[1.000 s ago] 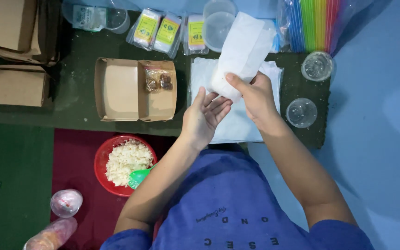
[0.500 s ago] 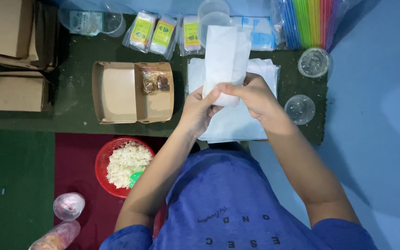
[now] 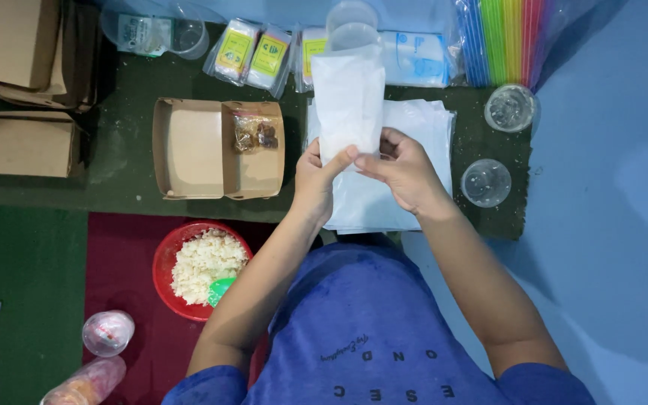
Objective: Preparing and packaging a meal by scooping rice, adding toppings, wrapping it, and placing it in a box
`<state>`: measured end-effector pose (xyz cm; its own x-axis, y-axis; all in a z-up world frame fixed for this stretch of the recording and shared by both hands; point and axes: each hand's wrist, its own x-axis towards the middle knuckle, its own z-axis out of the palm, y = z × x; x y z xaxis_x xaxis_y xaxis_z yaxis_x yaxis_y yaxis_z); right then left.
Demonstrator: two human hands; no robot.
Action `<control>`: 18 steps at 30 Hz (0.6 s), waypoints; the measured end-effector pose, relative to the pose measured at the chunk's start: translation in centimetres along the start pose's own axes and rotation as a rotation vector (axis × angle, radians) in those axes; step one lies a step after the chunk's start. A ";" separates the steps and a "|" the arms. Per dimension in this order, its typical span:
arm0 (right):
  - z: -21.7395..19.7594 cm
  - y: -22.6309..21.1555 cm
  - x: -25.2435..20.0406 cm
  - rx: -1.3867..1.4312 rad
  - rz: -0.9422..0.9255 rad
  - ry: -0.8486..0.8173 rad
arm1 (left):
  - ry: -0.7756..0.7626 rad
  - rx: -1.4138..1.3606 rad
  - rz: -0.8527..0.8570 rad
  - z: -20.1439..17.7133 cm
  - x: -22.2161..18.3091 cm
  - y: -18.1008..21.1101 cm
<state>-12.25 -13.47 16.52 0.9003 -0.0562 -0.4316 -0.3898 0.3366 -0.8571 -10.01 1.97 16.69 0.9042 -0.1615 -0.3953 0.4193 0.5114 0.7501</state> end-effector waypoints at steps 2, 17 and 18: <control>-0.6 0.7 0.6 0.022 -0.061 0.005 | -0.021 0.013 0.002 0.2 -0.3 0.6; 0.5 -3.0 -1.7 -0.340 -0.127 -0.063 | -0.032 0.193 -0.153 0.5 0.8 1.8; 0.4 -2.4 -1.4 -0.344 -0.136 -0.060 | -0.040 0.191 -0.147 0.4 1.2 1.4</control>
<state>-12.45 -13.82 19.28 0.9542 -0.0197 -0.2986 -0.2987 -0.0064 -0.9543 -8.33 2.15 17.47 0.8333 -0.2576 -0.4891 0.5508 0.3121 0.7741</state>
